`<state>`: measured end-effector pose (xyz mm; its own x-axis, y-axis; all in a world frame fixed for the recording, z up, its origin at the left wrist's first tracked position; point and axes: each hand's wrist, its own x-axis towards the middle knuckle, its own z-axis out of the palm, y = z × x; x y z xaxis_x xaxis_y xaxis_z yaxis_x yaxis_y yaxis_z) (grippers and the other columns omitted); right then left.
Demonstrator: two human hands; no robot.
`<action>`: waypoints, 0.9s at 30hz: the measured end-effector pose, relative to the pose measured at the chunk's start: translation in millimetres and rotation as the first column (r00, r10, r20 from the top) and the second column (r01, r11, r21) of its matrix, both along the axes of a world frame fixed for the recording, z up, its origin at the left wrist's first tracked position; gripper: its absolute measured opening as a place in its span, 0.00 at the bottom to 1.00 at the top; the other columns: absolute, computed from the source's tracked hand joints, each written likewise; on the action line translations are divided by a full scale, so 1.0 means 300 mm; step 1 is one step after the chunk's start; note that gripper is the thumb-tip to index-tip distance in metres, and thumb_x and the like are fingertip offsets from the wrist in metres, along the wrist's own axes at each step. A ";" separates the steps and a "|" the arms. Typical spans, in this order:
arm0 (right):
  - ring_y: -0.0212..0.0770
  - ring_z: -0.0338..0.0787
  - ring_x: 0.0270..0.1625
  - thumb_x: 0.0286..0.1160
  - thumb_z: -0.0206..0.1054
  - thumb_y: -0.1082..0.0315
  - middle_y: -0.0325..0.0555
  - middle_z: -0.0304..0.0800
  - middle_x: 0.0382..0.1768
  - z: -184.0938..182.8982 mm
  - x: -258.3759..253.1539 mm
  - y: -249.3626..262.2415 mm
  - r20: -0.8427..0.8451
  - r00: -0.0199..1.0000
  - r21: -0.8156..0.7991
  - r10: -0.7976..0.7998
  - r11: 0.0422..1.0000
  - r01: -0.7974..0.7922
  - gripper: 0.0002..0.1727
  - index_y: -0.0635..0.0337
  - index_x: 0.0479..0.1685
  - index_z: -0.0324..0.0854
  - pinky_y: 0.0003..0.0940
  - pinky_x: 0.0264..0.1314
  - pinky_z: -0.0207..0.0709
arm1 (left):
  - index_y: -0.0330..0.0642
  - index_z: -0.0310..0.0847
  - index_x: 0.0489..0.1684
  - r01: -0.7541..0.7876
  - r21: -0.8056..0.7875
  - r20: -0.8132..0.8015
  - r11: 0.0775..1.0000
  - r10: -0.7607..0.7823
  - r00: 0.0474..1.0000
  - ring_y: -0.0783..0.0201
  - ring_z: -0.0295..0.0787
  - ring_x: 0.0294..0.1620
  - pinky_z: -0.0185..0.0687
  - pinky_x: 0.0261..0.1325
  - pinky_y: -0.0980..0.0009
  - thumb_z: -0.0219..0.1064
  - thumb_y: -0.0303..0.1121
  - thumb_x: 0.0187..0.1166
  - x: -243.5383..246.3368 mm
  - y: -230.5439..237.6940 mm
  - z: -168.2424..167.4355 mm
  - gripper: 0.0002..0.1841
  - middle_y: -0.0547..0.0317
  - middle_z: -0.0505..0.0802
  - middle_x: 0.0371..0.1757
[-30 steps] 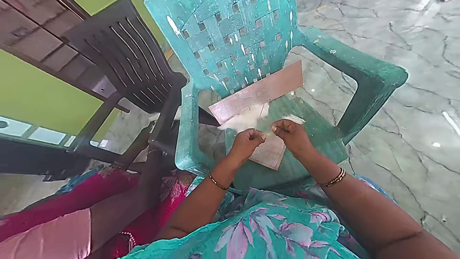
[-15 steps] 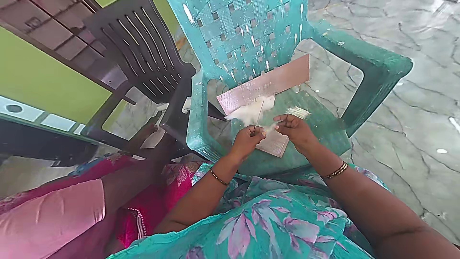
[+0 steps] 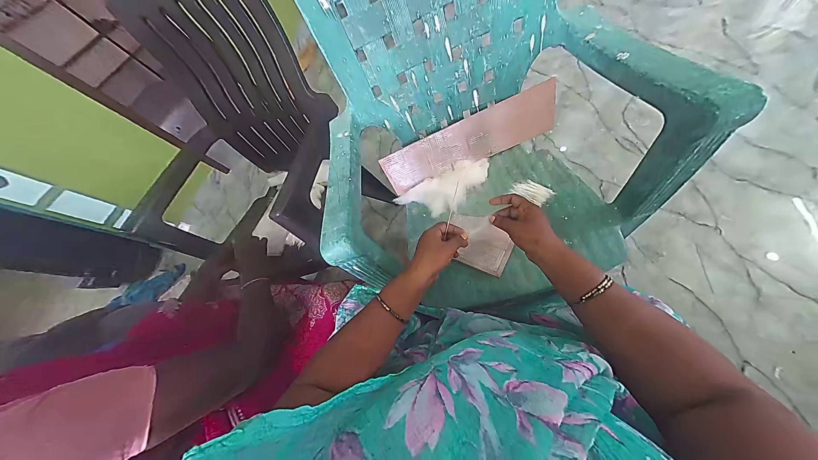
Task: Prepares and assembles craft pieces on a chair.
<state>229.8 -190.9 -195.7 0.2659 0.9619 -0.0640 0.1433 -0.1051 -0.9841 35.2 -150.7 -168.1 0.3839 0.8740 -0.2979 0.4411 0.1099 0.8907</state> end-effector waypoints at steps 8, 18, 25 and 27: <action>0.55 0.94 0.49 0.83 0.65 0.71 0.54 0.95 0.46 -0.072 -0.020 0.036 0.441 0.881 -0.183 0.170 0.978 -0.097 0.23 0.57 0.77 0.75 0.60 0.58 0.81 | 0.38 0.74 0.77 0.177 -0.028 -0.455 0.984 -0.170 0.874 0.43 0.86 0.59 0.80 0.61 0.46 0.57 0.39 0.93 -0.021 0.016 -0.039 0.21 0.37 0.87 0.65; 0.53 0.94 0.50 0.81 0.63 0.74 0.55 0.94 0.52 -0.089 0.016 0.055 0.494 0.857 -0.224 0.145 0.974 -0.035 0.24 0.59 0.77 0.76 0.56 0.58 0.83 | 0.36 0.81 0.66 0.274 0.052 -0.442 0.960 -0.224 0.869 0.48 0.91 0.52 0.84 0.60 0.47 0.59 0.30 0.90 -0.074 0.017 -0.081 0.13 0.41 0.92 0.52; 0.60 0.87 0.65 0.80 0.60 0.78 0.59 0.88 0.65 -0.086 0.038 0.069 0.576 0.797 -0.192 0.184 0.977 -0.087 0.22 0.61 0.72 0.81 0.60 0.70 0.76 | 0.35 0.84 0.60 0.305 0.021 -0.447 0.952 -0.264 0.855 0.47 0.90 0.55 0.83 0.63 0.47 0.60 0.29 0.88 -0.043 0.045 -0.101 0.12 0.42 0.92 0.53; 0.62 0.82 0.74 0.79 0.59 0.80 0.60 0.84 0.70 -0.093 0.014 0.069 0.637 0.725 -0.159 0.263 0.965 -0.210 0.22 0.61 0.71 0.82 0.64 0.79 0.68 | 0.35 0.84 0.58 0.302 0.016 -0.463 0.953 -0.260 0.847 0.47 0.90 0.55 0.82 0.63 0.45 0.61 0.30 0.87 -0.036 0.045 -0.105 0.11 0.41 0.92 0.52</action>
<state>233.9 -170.3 -223.7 0.0328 0.9990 -0.0319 0.7719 -0.0456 -0.6341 24.5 -137.1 -199.8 0.4586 0.7788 -0.4279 0.7963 -0.1465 0.5868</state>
